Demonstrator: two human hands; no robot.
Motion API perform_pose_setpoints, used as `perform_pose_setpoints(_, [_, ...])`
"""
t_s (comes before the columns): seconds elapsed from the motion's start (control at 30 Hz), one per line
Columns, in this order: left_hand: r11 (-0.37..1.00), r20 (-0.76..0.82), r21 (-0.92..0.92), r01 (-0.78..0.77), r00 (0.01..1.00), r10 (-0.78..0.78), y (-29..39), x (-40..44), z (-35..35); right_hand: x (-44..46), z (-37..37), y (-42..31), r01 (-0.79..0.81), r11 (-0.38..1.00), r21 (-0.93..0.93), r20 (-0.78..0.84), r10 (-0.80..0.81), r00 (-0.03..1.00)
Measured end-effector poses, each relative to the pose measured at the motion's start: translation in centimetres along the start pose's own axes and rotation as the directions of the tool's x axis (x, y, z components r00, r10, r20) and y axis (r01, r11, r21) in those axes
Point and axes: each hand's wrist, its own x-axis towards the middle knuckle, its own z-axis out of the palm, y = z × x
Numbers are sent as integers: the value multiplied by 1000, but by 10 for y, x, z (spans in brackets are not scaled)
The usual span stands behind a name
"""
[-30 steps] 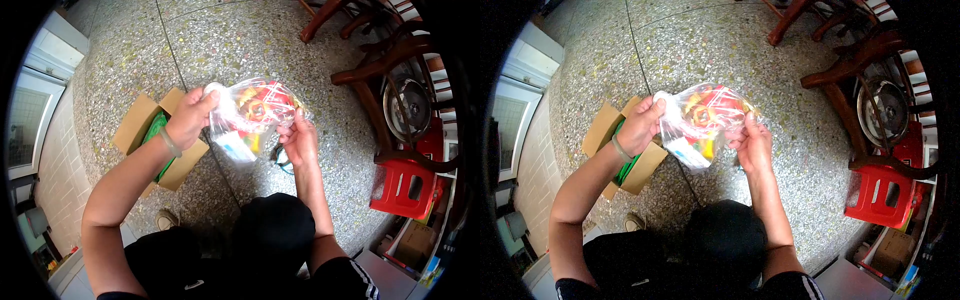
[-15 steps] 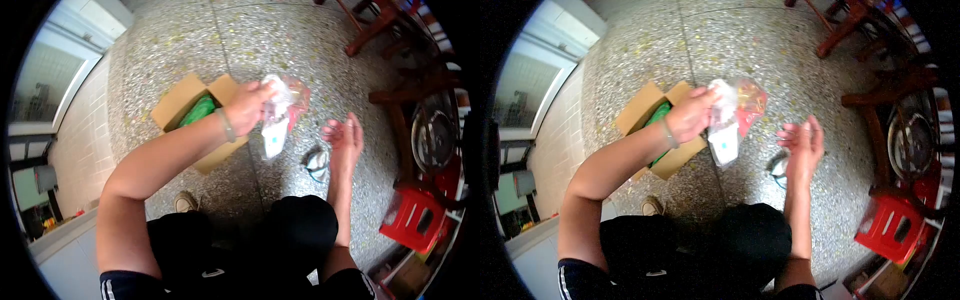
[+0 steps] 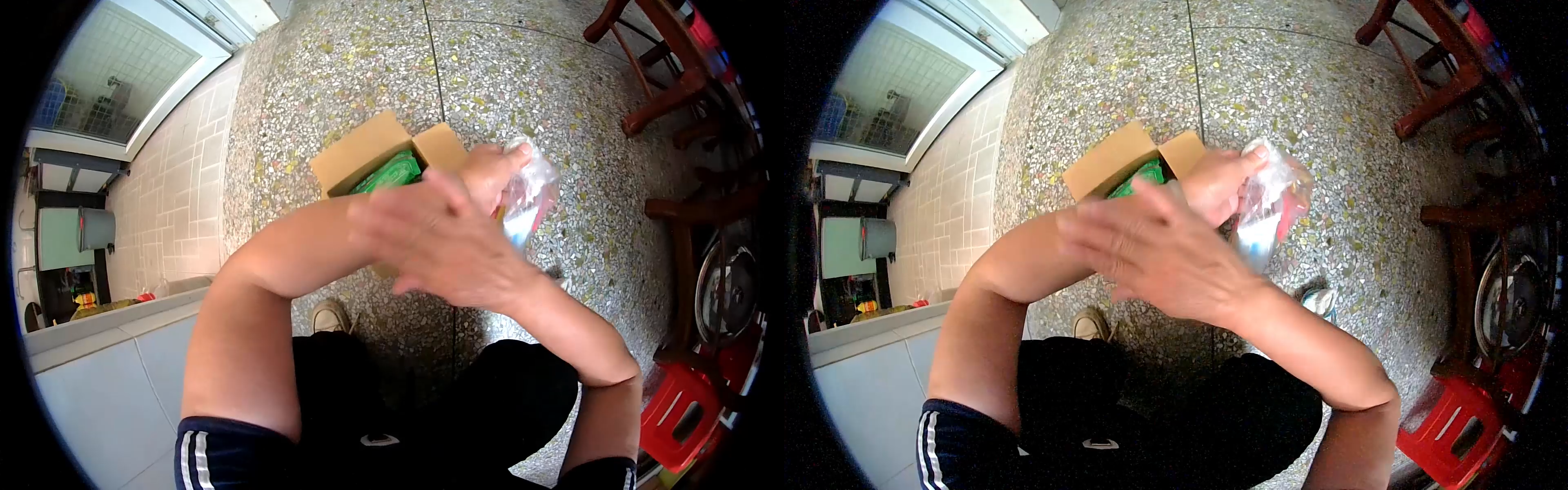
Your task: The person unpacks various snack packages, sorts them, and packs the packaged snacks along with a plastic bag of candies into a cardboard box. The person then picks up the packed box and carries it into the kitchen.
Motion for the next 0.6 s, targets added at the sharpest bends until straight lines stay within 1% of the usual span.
perform_pose_setpoints(0.03, [999, -25, -34, -15, 1000, 14, 8, 0, 5, -12, 10, 7, 155, 967, -202, 97, -138, 986])
perform_pose_setpoints(0.07, [999, -17, -33, -7, 1000, 6, 22, -7, 10, -21, 13, 11, 311, 870, -383, 218, -242, 946])
perform_pose_setpoints(0.1, [1000, -66, 18, -18, 998, 19, 42, -13, 11, -29, 8, 16, 266, 859, -438, 238, -175, 955])
perform_pose_setpoints(0.13, [998, -119, 61, -23, 992, 31, 59, -18, 8, -41, -2, 24, 267, 855, -445, 246, -171, 954])
perform_pose_setpoints(0.17, [988, 27, 14, -151, 988, 150, 71, -17, -2, -59, -16, 32, 144, 897, -417, 259, -35, 965])
perform_pose_setpoints(0.2, [961, 160, -50, -271, 948, 275, 85, -15, -14, -76, -28, 40, 17, 920, -391, 273, 98, 957])
perform_pose_setpoints(0.23, [932, 262, -24, -363, 897, 356, 101, -20, -23, -89, -36, 45, -113, 925, -362, 290, 227, 930])
perform_pose_setpoints(0.27, [893, 363, -4, -451, 831, 421, 117, -29, -26, -96, -44, 41, -228, 891, -393, 172, 315, 933])
perform_pose_setpoints(0.3, [870, 438, 33, -493, 789, 430, 135, -41, -18, -105, -48, 40, -317, 872, -374, 48, 360, 932])
perform_pose_setpoints(0.33, [839, 516, 67, -539, 739, 433, 153, -52, -10, -112, -50, 39, -320, 871, -373, 45, 362, 931])
perform_pose_setpoints(0.4, [794, 521, -8, -608, 675, 522, 175, -68, -16, -124, -50, 38, -455, 846, -278, -119, 440, 890])
perform_pose_setpoints(0.43, [792, 414, -50, -608, 709, 571, 178, -80, -20, -128, -48, 38, -460, 841, -287, -153, 433, 888])
perform_pose_setpoints(0.47, [786, 299, -94, -611, 736, 607, 180, -92, -28, -136, -47, 39, -467, 837, -286, -156, 440, 884])
perform_pose_setpoints(0.53, [818, 417, -126, -561, 718, 557, 198, -118, -80, -157, -43, 40, -552, 782, -290, -139, 536, 833])
perform_pose_setpoints(0.57, [805, 345, -61, -591, 744, 572, 187, -126, -80, -166, -42, 40, -556, 779, -290, -137, 541, 830])
perform_pose_setpoints(0.6, [794, 271, 8, -608, 765, 584, 176, -135, -80, -176, -43, 40, -599, 754, -269, -127, 589, 798])
